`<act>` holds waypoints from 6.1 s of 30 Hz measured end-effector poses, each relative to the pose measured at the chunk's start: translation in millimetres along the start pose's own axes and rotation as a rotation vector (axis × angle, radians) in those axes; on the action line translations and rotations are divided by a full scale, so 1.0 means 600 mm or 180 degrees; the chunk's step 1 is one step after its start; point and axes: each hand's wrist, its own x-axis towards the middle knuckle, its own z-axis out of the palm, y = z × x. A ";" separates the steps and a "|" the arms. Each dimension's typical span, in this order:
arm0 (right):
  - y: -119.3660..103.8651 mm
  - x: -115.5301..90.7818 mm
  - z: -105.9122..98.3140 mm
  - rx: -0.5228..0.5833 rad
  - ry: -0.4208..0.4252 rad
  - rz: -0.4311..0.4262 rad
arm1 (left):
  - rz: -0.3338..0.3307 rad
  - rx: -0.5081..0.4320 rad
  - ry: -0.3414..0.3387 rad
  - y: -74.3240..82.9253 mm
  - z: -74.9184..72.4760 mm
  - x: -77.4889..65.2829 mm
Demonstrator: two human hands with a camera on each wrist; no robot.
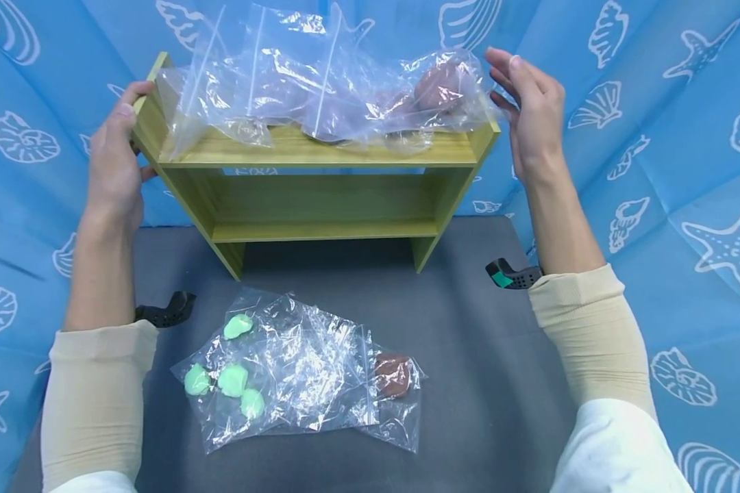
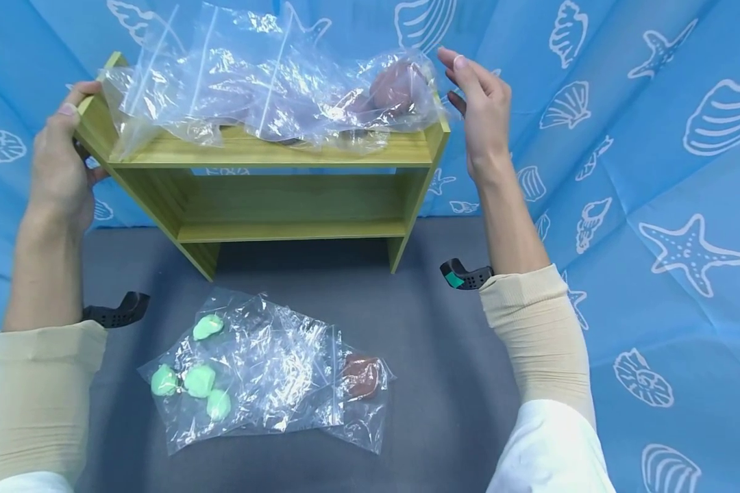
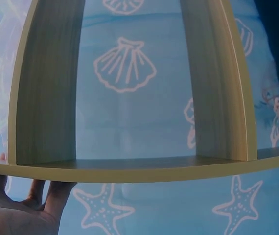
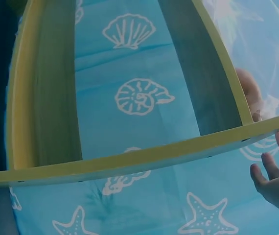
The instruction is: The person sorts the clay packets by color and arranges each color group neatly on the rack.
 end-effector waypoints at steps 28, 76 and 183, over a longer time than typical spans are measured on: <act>0.104 -0.200 -0.070 0.0653 -0.0055 -0.0571 | -0.0008 0.0047 0.0045 0.005 -0.004 0.000; 0.346 -0.488 -0.122 -0.1267 -0.1843 0.0716 | -0.0025 0.0008 0.0027 0.003 0.001 -0.003; 0.031 -0.254 -0.009 -0.0565 -0.2140 -0.0608 | -0.0044 -0.0025 0.0048 0.000 0.002 -0.004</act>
